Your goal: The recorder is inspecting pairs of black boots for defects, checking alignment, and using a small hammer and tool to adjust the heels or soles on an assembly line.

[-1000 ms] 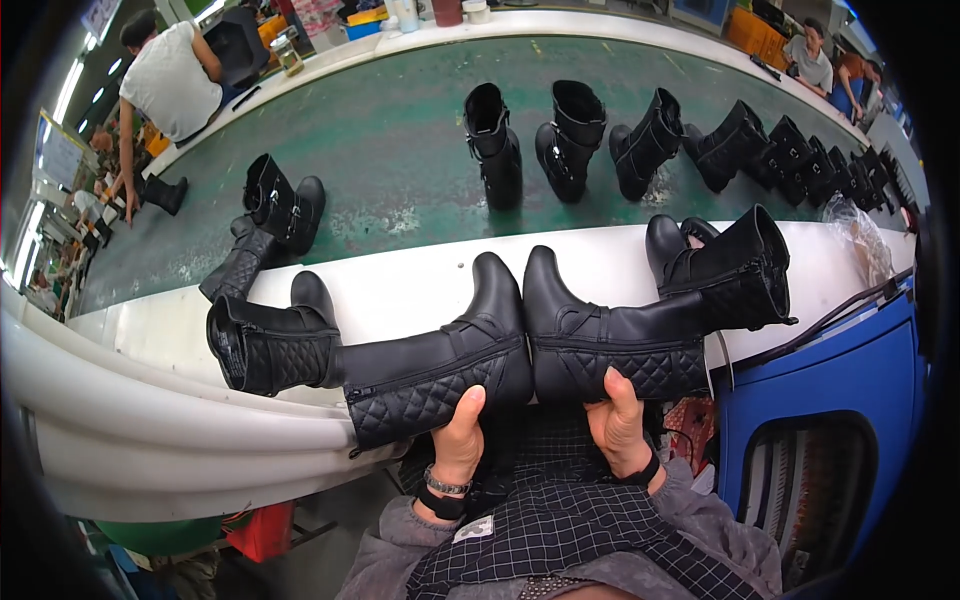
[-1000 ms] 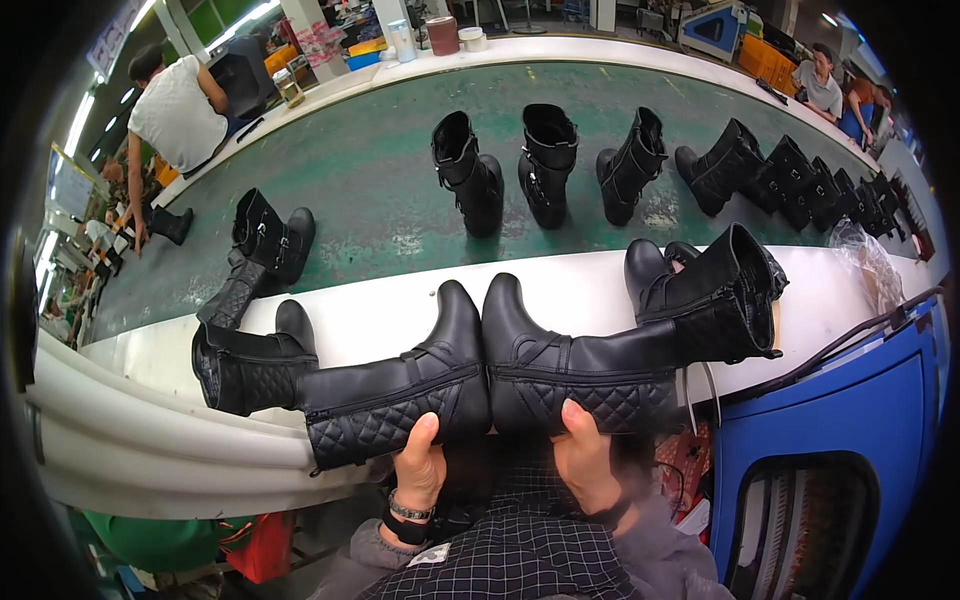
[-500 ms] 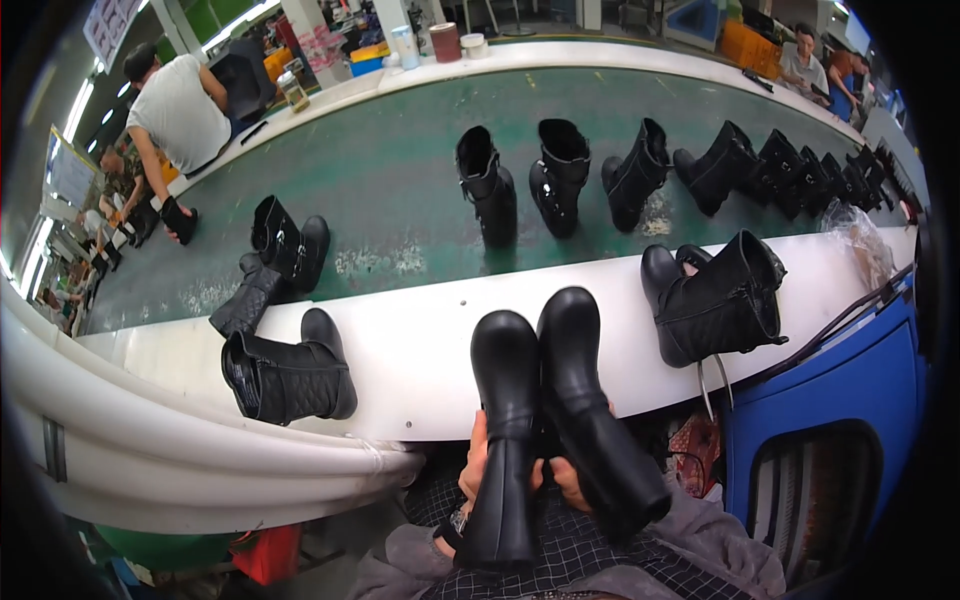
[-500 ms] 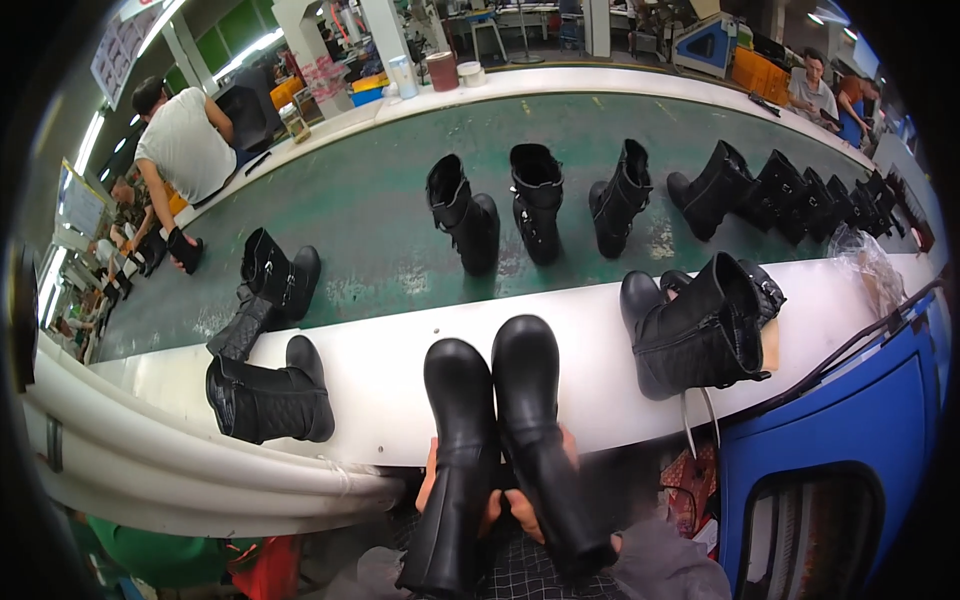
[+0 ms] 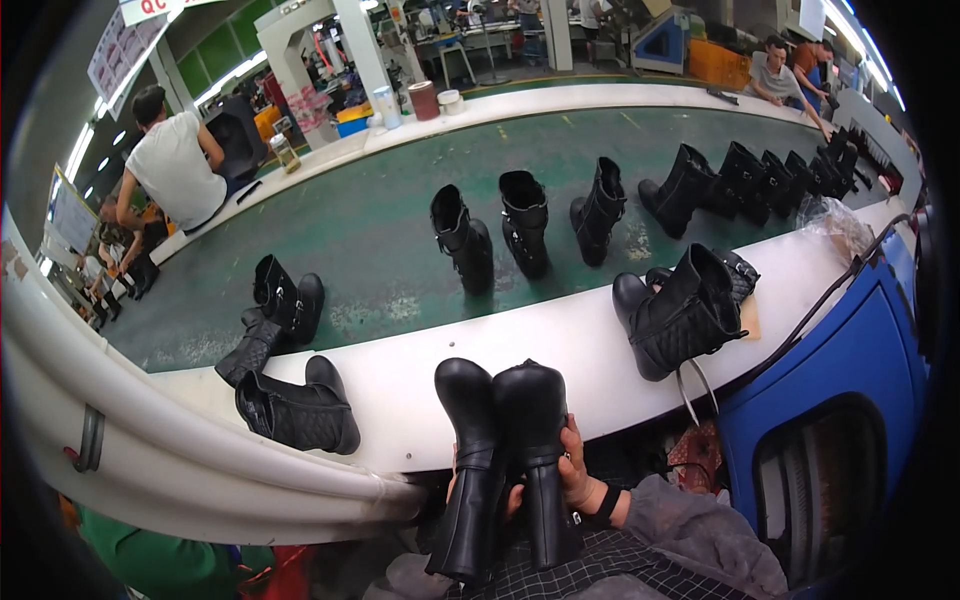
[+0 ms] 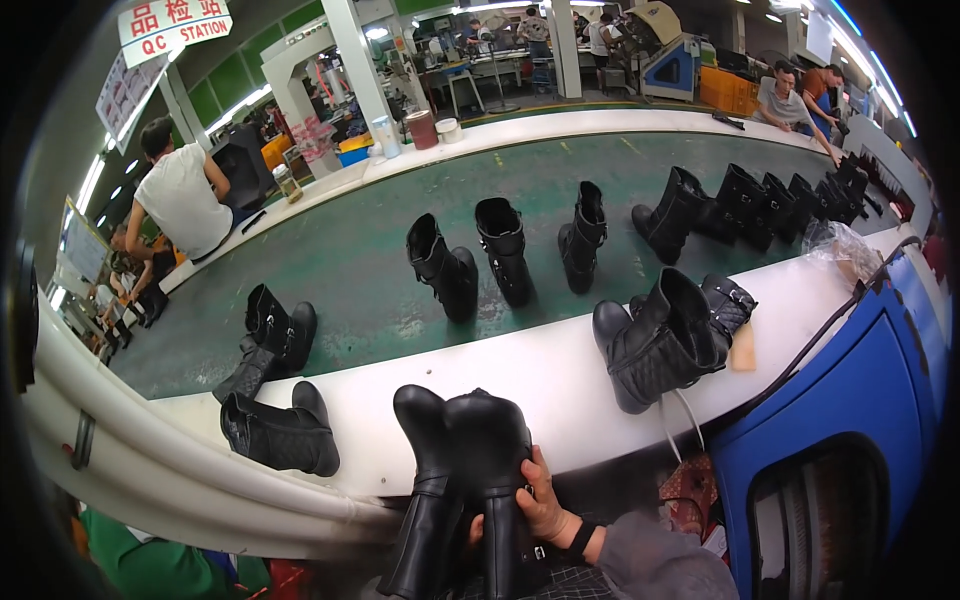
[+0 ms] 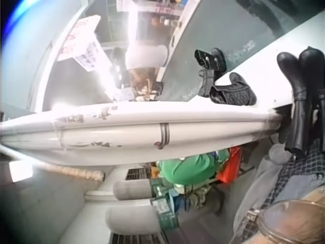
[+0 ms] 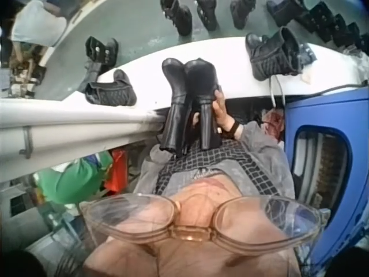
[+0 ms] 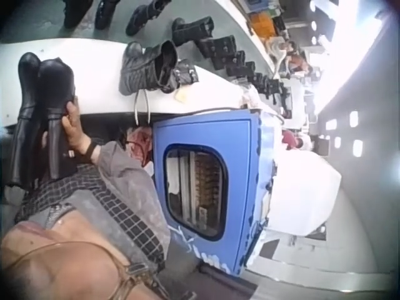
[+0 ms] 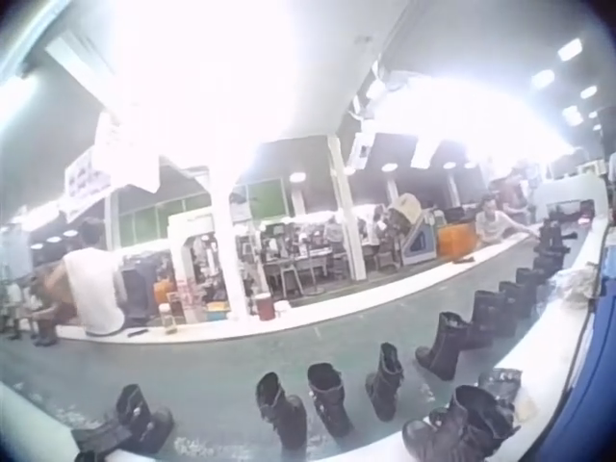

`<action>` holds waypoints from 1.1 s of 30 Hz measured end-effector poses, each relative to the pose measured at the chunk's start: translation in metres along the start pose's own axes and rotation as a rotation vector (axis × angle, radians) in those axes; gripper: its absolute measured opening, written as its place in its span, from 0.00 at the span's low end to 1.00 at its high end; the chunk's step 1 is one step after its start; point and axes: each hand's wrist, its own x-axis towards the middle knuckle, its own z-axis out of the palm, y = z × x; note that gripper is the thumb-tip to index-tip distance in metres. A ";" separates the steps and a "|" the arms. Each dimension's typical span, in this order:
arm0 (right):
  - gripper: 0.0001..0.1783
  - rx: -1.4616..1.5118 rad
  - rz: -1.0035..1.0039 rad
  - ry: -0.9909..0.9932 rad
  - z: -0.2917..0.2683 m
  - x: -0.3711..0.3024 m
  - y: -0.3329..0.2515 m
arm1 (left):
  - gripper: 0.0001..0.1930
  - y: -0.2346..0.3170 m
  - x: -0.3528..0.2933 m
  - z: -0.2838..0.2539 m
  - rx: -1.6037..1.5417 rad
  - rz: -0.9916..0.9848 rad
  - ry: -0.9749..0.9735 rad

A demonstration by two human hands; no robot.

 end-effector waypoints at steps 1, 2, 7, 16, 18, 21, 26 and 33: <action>0.36 -0.022 -0.015 0.040 0.000 -0.004 0.003 | 0.19 0.000 -0.002 0.000 0.001 -0.008 0.002; 0.39 -0.048 -0.031 0.083 0.000 -0.008 0.005 | 0.19 0.000 -0.004 0.000 -0.003 -0.012 0.004; 0.47 -0.038 0.048 -0.029 -0.003 -0.010 0.006 | 0.18 0.001 -0.007 0.002 -0.025 -0.030 0.015; 0.47 -0.131 -0.028 0.157 -0.007 0.028 -0.022 | 0.17 -0.006 -0.016 0.004 -0.021 -0.120 0.070; 0.44 -0.127 -0.022 0.184 -0.010 0.031 -0.025 | 0.17 -0.013 -0.011 0.000 -0.016 -0.158 0.102; 0.30 -0.152 -0.013 0.138 -0.013 0.032 -0.023 | 0.18 -0.032 0.008 -0.014 0.041 -0.115 0.128; 0.30 -0.145 -0.036 0.060 -0.015 0.030 -0.017 | 0.21 -0.068 0.045 -0.044 0.239 -0.073 0.288; 0.30 -0.074 0.010 0.166 -0.014 0.026 -0.015 | 0.40 -0.042 0.047 -0.044 -0.011 -0.235 0.507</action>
